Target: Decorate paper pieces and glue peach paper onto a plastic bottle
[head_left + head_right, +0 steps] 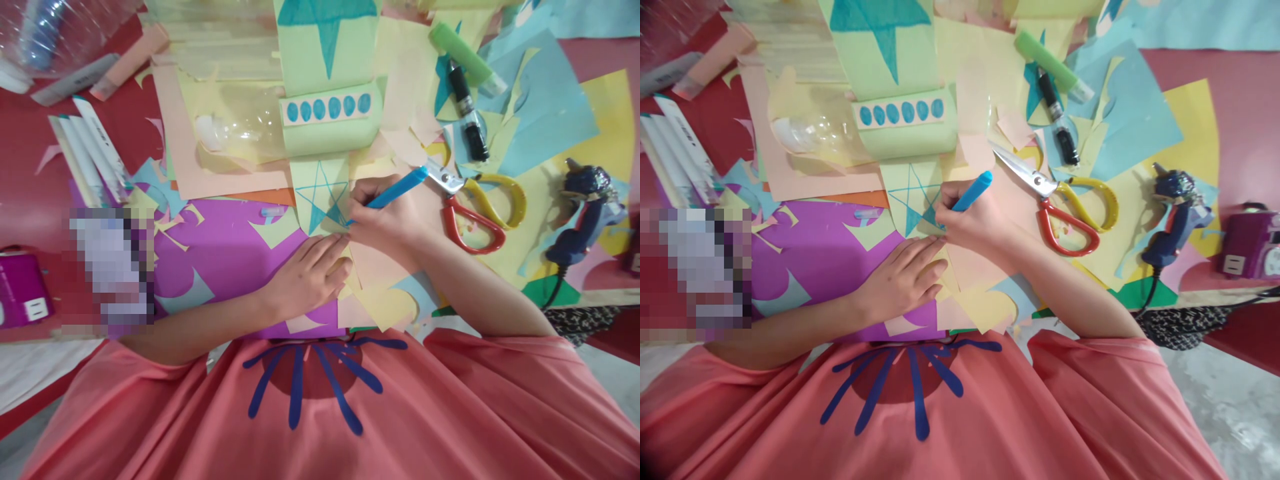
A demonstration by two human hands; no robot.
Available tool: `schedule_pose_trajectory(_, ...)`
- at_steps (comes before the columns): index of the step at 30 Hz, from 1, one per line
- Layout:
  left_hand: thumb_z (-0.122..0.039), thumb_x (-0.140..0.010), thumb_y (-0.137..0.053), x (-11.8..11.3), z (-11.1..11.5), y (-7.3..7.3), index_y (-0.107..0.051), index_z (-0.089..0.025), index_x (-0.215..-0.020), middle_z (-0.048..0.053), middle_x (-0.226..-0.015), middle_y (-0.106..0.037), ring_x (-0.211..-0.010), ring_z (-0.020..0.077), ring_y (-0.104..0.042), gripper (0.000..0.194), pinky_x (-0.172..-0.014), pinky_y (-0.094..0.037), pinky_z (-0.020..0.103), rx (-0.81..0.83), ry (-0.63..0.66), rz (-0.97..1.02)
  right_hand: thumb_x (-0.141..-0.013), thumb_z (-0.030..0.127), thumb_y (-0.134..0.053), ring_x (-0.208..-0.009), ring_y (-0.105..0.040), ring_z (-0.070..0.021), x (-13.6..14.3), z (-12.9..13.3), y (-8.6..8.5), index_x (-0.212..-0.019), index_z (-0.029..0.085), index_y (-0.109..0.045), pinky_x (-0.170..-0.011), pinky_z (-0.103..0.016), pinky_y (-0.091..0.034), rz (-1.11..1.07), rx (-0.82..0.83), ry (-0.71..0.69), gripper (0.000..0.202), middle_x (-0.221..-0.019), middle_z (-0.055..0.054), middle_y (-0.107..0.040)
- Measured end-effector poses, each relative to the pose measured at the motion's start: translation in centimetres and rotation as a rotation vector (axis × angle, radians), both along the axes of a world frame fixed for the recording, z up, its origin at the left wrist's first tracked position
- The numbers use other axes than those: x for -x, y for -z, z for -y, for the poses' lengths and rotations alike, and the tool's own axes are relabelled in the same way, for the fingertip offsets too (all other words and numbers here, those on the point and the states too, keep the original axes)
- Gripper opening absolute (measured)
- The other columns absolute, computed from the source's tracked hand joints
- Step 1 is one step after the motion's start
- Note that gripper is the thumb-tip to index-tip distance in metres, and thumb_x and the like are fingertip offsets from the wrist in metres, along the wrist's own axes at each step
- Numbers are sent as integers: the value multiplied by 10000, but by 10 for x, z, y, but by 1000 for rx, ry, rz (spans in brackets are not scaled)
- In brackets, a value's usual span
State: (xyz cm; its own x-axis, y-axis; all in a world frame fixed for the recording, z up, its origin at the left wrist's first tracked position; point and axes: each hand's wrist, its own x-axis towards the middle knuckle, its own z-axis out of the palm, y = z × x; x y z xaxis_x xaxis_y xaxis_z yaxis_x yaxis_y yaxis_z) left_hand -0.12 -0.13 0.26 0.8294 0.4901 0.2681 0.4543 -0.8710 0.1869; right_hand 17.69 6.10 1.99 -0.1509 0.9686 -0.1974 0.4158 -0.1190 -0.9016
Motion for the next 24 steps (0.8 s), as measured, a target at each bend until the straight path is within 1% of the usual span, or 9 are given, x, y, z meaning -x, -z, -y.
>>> schedule_pose_trajectory(3, -226, -926, -506, 0, 0, -1, -601, -97, -1050, 222, -1261, -658, -1157, 312, -641, 203, -964, -536, 435, -1, -1, 6, -725, 71, -552, -501, -265, -48, 0, 0, 2, -498, 209, -319, -445, -231, -217, -22, -29, 58, 354, -490, 71, -320)
schedule_pose_trajectory(8, -233, -932, -499, 0, 0, -1, -601, -99, -1047, 222, -1258, -659, -1156, 308, -641, 204, -960, -537, 432, 3, -4, 7, -775, 161, -568, -517, -285, -57, 2, 3, 1, -539, 215, -328, -459, -239, -229, 6, -58, 54, 341, -513, 68, -336)
schedule_pose_trajectory(14, -232, -926, -504, 0, 0, 0, -607, -95, -1043, 222, -1251, -663, -1148, 313, -649, 207, -956, -543, 430, -5, -2, 13, -733, 90, -540, -495, -238, -48, 5, 3, -8, -507, 214, -305, -456, -248, -203, 86, 3, 55, 349, -479, 79, -291)
schedule_pose_trajectory(18, -227, -924, -506, -1, 0, -1, -607, -90, -1044, 222, -1240, -668, -1141, 315, -655, 209, -958, -543, 428, -3, -2, 17, -704, 66, -539, -500, -221, -44, 4, 2, -5, -499, 211, -294, -452, -239, -197, 69, 20, 39, 351, -484, 85, -274)
schedule_pose_trajectory(21, -230, -931, -493, -1, 0, -1, -602, -92, -1059, 224, -1252, -661, -1155, 314, -647, 217, -965, -539, 434, 2, -2, 3, -683, 43, -536, -498, -241, -44, 3, 2, -2, -492, 210, -298, -449, -232, -206, 41, 33, 26, 348, -483, 87, -278)
schedule_pose_trajectory(24, -231, -930, -497, -1, -1, -1, -600, -95, -1065, 221, -1249, -664, -1154, 308, -648, 218, -964, -540, 431, -6, -2, -3, -691, 44, -547, -494, -255, -45, 3, 2, -3, -494, 210, -309, -449, -232, -220, 22, 42, 34, 351, -479, 88, -289)
